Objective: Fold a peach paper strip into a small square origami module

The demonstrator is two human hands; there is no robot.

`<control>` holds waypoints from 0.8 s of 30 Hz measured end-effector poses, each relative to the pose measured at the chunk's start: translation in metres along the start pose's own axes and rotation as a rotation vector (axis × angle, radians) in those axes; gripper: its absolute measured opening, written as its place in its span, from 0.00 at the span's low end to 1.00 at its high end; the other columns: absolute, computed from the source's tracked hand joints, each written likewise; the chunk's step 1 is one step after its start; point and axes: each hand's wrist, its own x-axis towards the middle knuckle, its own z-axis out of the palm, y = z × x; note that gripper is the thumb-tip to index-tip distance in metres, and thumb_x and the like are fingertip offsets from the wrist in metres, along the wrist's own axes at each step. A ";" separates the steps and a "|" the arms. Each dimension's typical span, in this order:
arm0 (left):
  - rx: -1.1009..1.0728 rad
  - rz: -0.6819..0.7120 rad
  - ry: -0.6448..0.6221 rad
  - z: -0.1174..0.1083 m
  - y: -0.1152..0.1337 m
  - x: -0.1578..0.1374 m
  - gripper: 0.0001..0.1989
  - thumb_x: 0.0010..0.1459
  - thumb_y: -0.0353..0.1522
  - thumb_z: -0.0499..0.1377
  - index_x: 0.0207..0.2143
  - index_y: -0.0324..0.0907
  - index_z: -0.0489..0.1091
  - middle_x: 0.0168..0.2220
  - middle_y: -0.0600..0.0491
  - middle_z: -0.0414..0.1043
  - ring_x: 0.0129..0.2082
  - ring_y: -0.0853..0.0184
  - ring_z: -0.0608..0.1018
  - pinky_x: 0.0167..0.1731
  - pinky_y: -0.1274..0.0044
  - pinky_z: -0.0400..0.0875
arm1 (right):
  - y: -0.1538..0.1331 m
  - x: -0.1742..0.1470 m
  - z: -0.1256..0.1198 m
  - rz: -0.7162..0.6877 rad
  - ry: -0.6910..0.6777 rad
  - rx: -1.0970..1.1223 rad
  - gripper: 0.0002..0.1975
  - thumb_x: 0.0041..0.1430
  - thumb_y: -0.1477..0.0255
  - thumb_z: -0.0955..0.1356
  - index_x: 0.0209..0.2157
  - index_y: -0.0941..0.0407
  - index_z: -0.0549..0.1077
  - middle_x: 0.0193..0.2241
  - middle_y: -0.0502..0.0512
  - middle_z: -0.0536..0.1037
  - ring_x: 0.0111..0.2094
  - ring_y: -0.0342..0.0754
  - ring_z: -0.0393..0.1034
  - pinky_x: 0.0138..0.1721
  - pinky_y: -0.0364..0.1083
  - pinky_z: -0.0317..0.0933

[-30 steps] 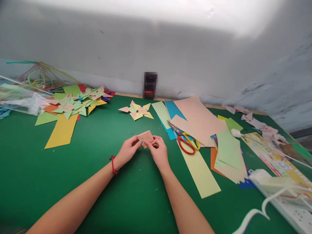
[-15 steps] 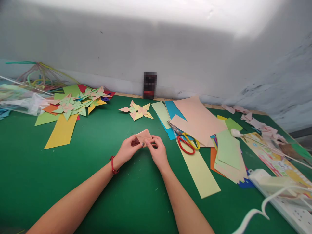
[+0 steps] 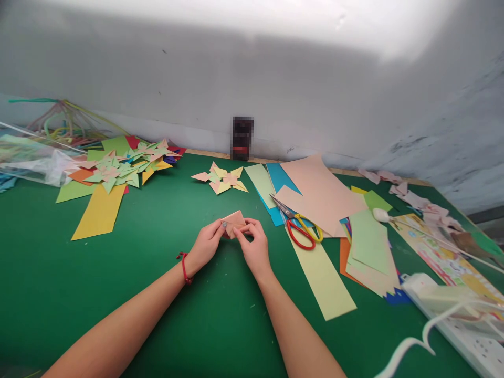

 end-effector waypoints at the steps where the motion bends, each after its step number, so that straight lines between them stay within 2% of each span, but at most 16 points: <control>1: -0.002 -0.003 -0.014 0.001 -0.001 0.000 0.14 0.60 0.36 0.46 0.24 0.40 0.61 0.24 0.55 0.64 0.25 0.70 0.65 0.28 0.79 0.60 | -0.001 0.000 0.000 -0.007 0.004 0.000 0.10 0.52 0.63 0.66 0.24 0.56 0.70 0.41 0.56 0.67 0.39 0.49 0.67 0.40 0.50 0.64; 6: -0.035 -0.012 -0.090 0.004 -0.003 -0.001 0.15 0.60 0.36 0.45 0.24 0.40 0.62 0.24 0.55 0.64 0.25 0.70 0.66 0.28 0.79 0.60 | -0.007 0.000 -0.001 -0.034 0.049 -0.018 0.09 0.51 0.64 0.67 0.25 0.55 0.70 0.40 0.56 0.67 0.43 0.50 0.65 0.39 0.48 0.64; 12: -0.005 -0.006 -0.050 0.003 0.001 -0.002 0.15 0.60 0.36 0.46 0.23 0.40 0.60 0.23 0.56 0.61 0.24 0.71 0.63 0.27 0.80 0.58 | -0.005 0.001 -0.001 0.019 0.065 0.009 0.10 0.49 0.64 0.68 0.24 0.55 0.66 0.40 0.56 0.67 0.43 0.50 0.64 0.35 0.45 0.64; 14: -0.005 0.002 -0.046 0.002 0.002 -0.002 0.14 0.60 0.35 0.46 0.23 0.40 0.60 0.24 0.57 0.61 0.25 0.71 0.63 0.27 0.80 0.58 | -0.002 0.002 0.000 0.037 0.053 0.055 0.10 0.49 0.64 0.68 0.25 0.55 0.65 0.38 0.55 0.68 0.40 0.49 0.66 0.35 0.45 0.64; 19: -0.134 0.011 -0.108 0.004 0.005 -0.004 0.07 0.58 0.35 0.51 0.33 0.40 0.63 0.30 0.54 0.67 0.31 0.70 0.69 0.33 0.79 0.64 | -0.002 0.002 0.001 0.088 0.040 0.101 0.10 0.50 0.65 0.68 0.25 0.55 0.64 0.22 0.47 0.67 0.24 0.43 0.63 0.29 0.43 0.59; 24: -0.282 0.009 -0.158 0.007 0.002 -0.003 0.07 0.54 0.33 0.56 0.33 0.40 0.62 0.33 0.53 0.68 0.35 0.68 0.72 0.38 0.76 0.67 | -0.005 0.001 0.002 0.080 0.084 0.112 0.10 0.50 0.66 0.68 0.26 0.55 0.64 0.23 0.46 0.66 0.25 0.42 0.62 0.28 0.42 0.58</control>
